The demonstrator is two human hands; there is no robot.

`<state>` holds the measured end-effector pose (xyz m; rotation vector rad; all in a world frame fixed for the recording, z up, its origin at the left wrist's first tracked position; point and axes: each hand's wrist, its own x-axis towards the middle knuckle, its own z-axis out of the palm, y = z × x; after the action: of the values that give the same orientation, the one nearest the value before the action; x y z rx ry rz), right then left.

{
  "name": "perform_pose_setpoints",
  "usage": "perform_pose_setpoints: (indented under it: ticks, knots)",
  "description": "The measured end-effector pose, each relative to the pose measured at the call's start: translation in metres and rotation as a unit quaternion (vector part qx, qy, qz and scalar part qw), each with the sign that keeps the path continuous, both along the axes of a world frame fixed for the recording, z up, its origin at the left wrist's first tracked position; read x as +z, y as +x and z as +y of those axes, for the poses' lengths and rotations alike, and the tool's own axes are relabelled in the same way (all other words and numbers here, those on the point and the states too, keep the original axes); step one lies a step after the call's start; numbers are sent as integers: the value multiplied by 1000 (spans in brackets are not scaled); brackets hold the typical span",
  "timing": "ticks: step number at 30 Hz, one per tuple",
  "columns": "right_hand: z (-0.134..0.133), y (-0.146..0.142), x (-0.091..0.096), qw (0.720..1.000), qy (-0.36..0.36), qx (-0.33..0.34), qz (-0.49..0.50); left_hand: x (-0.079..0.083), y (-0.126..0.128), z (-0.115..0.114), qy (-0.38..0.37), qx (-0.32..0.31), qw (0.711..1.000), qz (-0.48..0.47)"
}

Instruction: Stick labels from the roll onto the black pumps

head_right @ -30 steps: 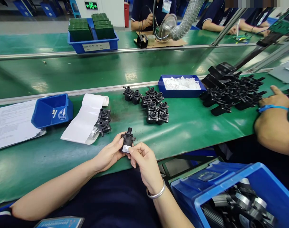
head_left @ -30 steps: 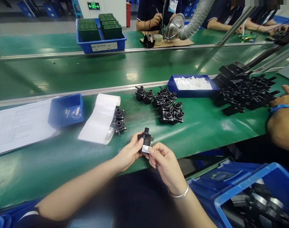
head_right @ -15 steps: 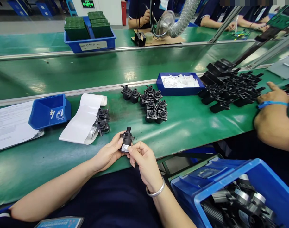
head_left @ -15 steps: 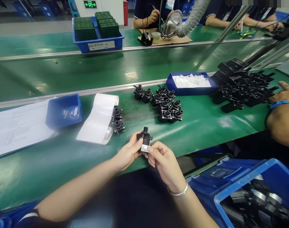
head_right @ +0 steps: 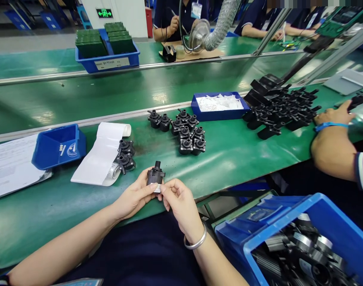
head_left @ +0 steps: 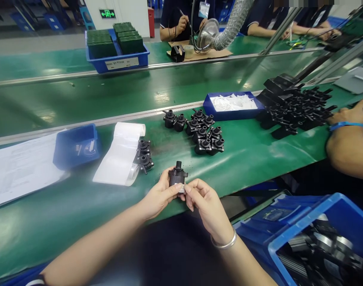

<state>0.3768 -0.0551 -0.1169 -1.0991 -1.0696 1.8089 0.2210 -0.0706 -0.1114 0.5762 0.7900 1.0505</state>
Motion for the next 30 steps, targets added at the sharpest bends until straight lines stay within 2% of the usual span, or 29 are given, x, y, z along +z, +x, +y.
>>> perform_pose_setpoints:
  ticks: [4,9,11,16,19,21,24,27,29,30]
  knots:
    - [2,6,-2,999,11,-46,-22,-3,2,1,24,29,999,25]
    - [1,4,-3,999,12,-37,-19,-9,4,3,12,89,991,96]
    - [0,0,-3,999,12,-36,-9,-7,3,4,4,84,994,67]
    - [0,-10,-5,999,32,-5,20,-3,3,2,27,27,999,-17]
    - [5,-10,-7,998,64,-19,12,-6,3,2,38,32,999,-3]
    - [10,-10,-8,995,97,-12,5,-9,1,4,65,50,995,55]
    - [20,-12,-9,994,108,33,13,-12,-5,9,137,69,968,197]
    - [31,-17,-12,993,113,32,14,-5,-9,7,196,64,924,321]
    - [40,-20,-16,989,149,9,-16,7,-13,-1,229,55,882,409]
    - [46,-22,-18,983,178,-5,-47,15,-16,-6,249,54,849,462]
